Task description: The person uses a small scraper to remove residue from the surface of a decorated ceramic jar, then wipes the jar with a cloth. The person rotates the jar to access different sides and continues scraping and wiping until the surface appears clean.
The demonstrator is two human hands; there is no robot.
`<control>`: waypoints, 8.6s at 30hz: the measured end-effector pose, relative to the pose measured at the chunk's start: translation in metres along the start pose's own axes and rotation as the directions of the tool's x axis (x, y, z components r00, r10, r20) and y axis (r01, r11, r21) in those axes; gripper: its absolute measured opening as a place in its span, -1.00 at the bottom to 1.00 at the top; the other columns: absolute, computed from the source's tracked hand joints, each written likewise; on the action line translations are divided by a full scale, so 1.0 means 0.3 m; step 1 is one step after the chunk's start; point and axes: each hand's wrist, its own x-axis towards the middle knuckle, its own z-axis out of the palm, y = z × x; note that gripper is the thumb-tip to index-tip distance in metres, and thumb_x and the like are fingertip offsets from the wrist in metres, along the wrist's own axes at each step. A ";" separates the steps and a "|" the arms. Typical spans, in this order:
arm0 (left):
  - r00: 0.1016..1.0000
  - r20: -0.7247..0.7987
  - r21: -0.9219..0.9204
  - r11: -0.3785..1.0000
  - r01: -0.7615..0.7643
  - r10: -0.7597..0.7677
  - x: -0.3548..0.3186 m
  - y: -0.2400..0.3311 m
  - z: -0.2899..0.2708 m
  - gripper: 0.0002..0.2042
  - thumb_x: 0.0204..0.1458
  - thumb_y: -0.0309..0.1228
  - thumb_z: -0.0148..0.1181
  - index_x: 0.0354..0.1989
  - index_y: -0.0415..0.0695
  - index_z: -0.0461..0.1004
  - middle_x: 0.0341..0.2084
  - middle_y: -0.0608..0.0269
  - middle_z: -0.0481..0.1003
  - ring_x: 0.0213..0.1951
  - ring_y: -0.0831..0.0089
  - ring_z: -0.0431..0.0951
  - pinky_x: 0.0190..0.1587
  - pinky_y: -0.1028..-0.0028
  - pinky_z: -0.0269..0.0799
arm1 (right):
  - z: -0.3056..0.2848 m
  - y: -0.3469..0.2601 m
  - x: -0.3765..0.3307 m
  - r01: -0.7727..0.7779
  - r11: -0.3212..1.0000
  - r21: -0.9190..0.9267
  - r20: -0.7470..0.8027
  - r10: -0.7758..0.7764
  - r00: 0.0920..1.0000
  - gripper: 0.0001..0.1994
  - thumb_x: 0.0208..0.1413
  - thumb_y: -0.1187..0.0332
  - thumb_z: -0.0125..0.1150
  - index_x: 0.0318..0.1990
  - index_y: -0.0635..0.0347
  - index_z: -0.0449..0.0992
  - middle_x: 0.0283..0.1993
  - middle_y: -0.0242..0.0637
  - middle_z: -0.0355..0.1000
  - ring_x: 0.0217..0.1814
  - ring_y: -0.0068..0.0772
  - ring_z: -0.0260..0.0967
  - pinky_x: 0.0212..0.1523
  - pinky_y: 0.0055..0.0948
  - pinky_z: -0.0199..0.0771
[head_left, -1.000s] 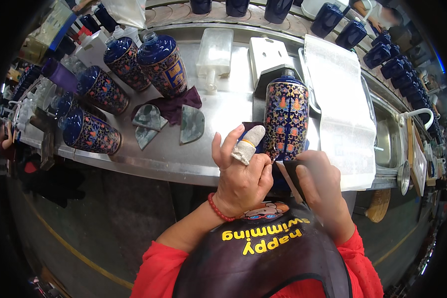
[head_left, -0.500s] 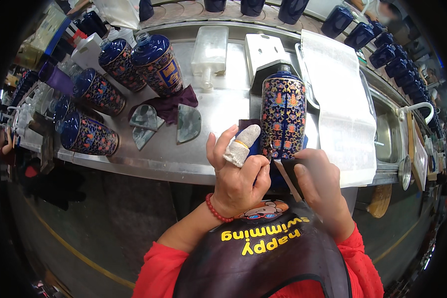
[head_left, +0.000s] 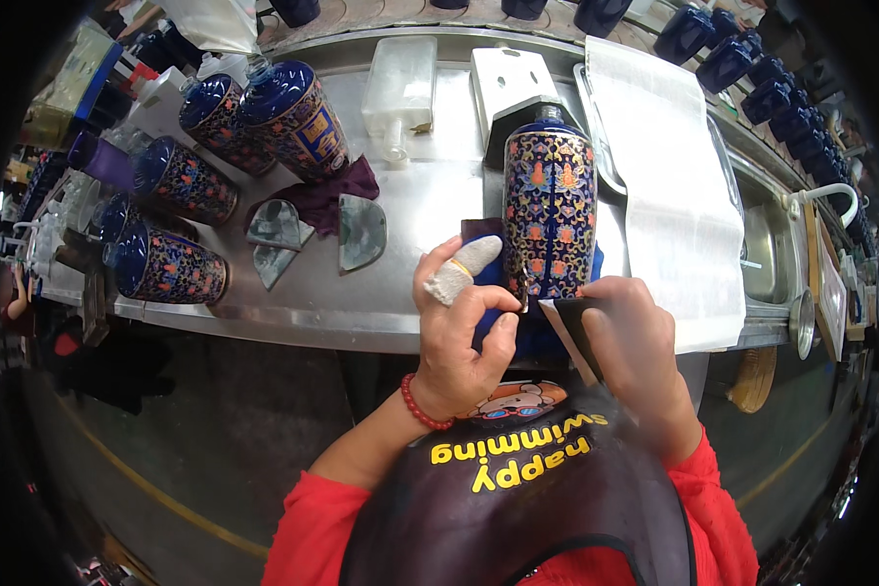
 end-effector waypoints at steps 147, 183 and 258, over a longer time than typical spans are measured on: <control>0.998 0.048 -0.028 0.999 -0.025 0.026 -0.005 -0.007 0.050 -0.80 -0.03 -0.49 0.28 -0.21 -0.17 0.49 0.21 -0.33 0.34 0.33 -0.22 0.17 0.38 -0.02 0.02 | 0.001 -0.012 0.004 -0.259 0.948 0.185 0.096 0.244 0.965 -0.84 0.30 0.51 0.08 -0.04 0.36 0.49 -0.28 -0.08 0.51 -0.37 -0.21 0.53 -0.31 -0.36 0.47; 0.998 0.059 -0.147 0.988 0.041 -0.032 -0.005 -0.008 0.049 -0.87 0.05 -0.49 0.21 -0.23 -0.15 0.48 0.11 -0.23 0.41 0.34 -0.09 0.23 0.47 -0.06 -0.18 | 0.000 -0.014 0.023 -0.183 0.973 0.143 0.107 0.169 0.980 -0.85 0.26 0.53 0.10 -0.07 0.34 0.51 -0.29 -0.07 0.52 -0.38 -0.13 0.55 -0.32 -0.33 0.48; 0.999 0.027 -0.027 0.999 0.024 -0.024 -0.048 -0.047 0.044 -0.73 0.10 -0.36 0.30 -0.06 -0.14 0.45 0.12 -0.23 0.37 0.26 -0.17 0.22 0.32 -0.01 0.07 | 0.018 -0.086 0.008 0.452 0.735 -0.505 0.189 -0.416 0.889 -0.73 -0.12 0.34 0.27 -0.19 0.09 0.63 -0.33 -0.44 0.30 -0.38 -0.42 0.25 -0.16 -0.21 0.19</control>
